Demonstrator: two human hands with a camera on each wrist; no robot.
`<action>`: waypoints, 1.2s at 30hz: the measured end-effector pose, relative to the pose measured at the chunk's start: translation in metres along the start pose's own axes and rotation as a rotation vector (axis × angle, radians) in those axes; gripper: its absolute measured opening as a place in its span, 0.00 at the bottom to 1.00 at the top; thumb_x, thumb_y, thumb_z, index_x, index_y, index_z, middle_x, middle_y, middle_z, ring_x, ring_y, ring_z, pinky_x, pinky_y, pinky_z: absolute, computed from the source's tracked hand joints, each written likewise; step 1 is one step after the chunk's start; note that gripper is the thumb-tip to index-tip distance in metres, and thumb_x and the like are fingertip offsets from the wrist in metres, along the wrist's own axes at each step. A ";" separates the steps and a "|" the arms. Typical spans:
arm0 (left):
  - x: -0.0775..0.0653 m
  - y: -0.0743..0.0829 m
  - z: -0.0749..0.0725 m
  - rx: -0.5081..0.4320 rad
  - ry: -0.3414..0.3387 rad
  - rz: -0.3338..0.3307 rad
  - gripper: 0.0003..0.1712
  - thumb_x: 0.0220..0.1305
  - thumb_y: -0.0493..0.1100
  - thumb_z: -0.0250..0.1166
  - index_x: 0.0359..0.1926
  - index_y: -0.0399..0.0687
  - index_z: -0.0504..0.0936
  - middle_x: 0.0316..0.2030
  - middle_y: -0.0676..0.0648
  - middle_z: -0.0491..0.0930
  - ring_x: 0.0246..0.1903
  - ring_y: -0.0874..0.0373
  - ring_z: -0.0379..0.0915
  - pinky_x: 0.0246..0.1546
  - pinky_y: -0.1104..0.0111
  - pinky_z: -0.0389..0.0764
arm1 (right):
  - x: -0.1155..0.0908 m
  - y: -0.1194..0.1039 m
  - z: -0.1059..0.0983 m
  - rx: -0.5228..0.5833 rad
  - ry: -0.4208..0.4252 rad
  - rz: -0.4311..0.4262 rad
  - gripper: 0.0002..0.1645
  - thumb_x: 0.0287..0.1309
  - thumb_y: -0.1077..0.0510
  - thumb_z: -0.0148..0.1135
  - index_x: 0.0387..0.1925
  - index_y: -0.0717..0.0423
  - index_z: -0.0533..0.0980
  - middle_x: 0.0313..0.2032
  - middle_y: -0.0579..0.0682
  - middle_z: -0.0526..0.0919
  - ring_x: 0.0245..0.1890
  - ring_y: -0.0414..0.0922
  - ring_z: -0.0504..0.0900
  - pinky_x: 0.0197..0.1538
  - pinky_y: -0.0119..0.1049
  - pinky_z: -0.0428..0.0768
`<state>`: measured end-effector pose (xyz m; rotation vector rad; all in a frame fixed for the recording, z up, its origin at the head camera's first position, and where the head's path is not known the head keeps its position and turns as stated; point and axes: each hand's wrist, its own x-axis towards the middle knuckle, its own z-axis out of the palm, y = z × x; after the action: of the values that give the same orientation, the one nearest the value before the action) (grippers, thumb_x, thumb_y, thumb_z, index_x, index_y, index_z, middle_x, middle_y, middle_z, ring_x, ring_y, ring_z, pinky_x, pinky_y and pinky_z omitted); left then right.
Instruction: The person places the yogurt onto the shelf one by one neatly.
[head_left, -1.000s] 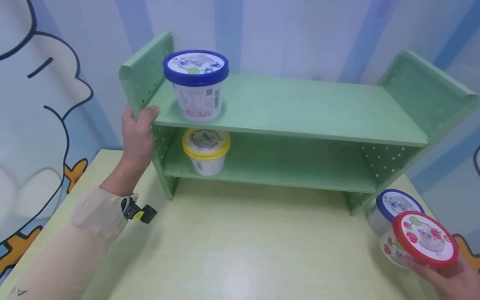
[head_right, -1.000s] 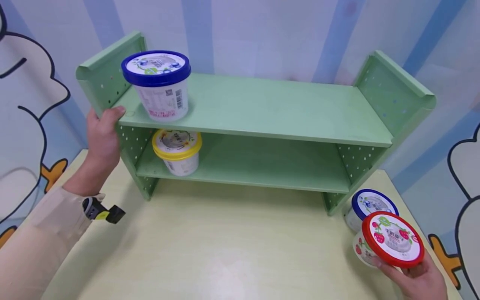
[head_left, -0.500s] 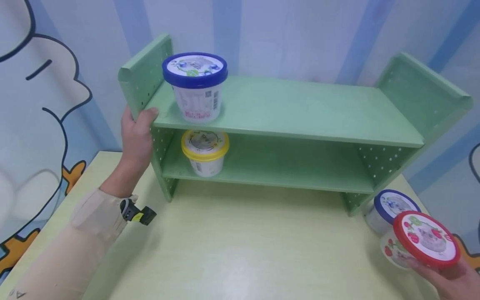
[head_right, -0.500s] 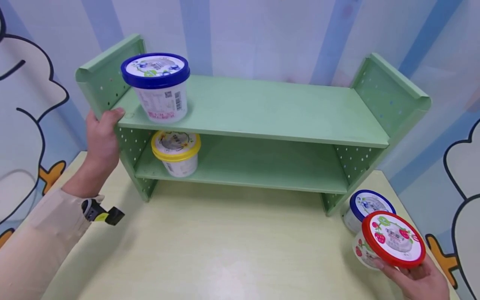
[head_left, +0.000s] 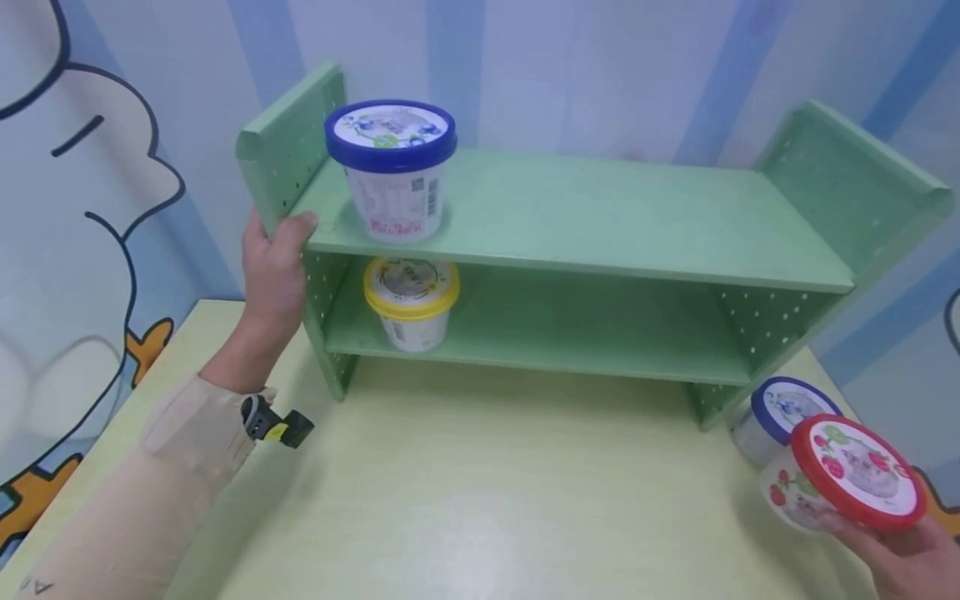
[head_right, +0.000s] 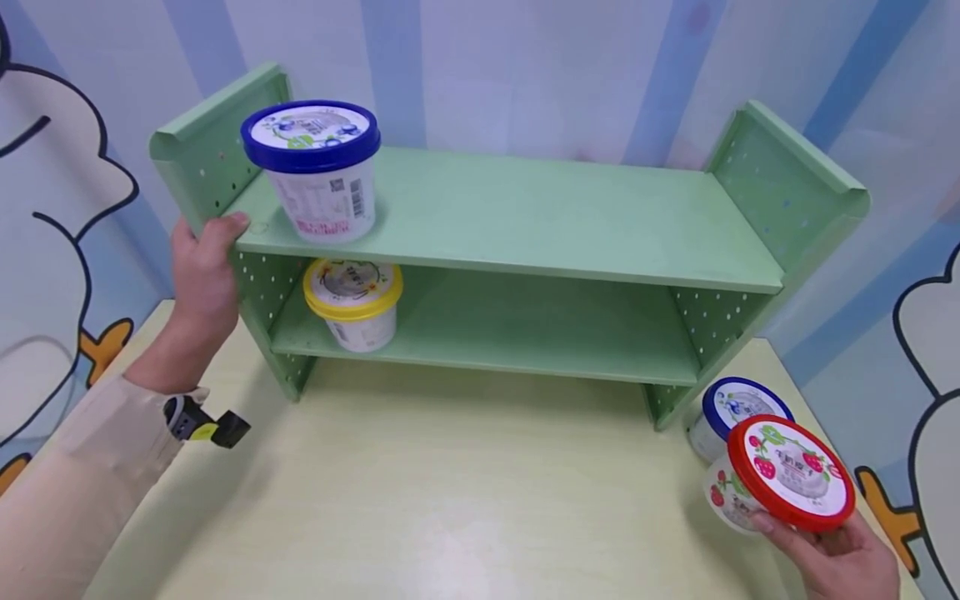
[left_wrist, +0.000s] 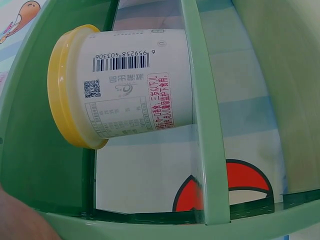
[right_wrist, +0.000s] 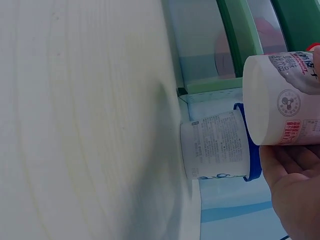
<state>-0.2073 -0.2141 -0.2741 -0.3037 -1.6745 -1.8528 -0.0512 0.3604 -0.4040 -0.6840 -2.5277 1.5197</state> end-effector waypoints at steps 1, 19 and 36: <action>0.000 0.000 0.000 0.002 -0.002 0.001 0.16 0.65 0.39 0.53 0.53 0.41 0.73 0.42 0.45 0.75 0.42 0.54 0.71 0.50 0.64 0.68 | 0.000 -0.001 0.000 0.009 0.001 0.002 0.44 0.68 0.47 0.57 0.77 0.34 0.45 0.71 0.51 0.55 0.64 0.56 0.53 0.31 0.18 0.75; 0.000 0.001 0.000 -0.010 -0.002 0.001 0.19 0.65 0.39 0.53 0.56 0.40 0.72 0.45 0.44 0.75 0.45 0.53 0.71 0.53 0.63 0.68 | -0.005 -0.009 0.005 0.143 0.064 0.064 0.42 0.69 0.51 0.57 0.77 0.34 0.48 0.72 0.43 0.57 0.68 0.49 0.54 0.48 0.18 0.72; -0.001 0.000 0.000 0.012 0.021 -0.020 0.18 0.65 0.40 0.53 0.55 0.41 0.73 0.44 0.44 0.76 0.44 0.54 0.71 0.51 0.63 0.69 | -0.007 -0.022 0.014 0.078 0.112 0.155 0.42 0.67 0.46 0.57 0.76 0.32 0.50 0.74 0.44 0.55 0.69 0.53 0.56 0.61 0.31 0.68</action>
<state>-0.2063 -0.2134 -0.2742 -0.2628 -1.6802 -1.8534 -0.0567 0.3375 -0.3909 -0.9443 -2.3695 1.5693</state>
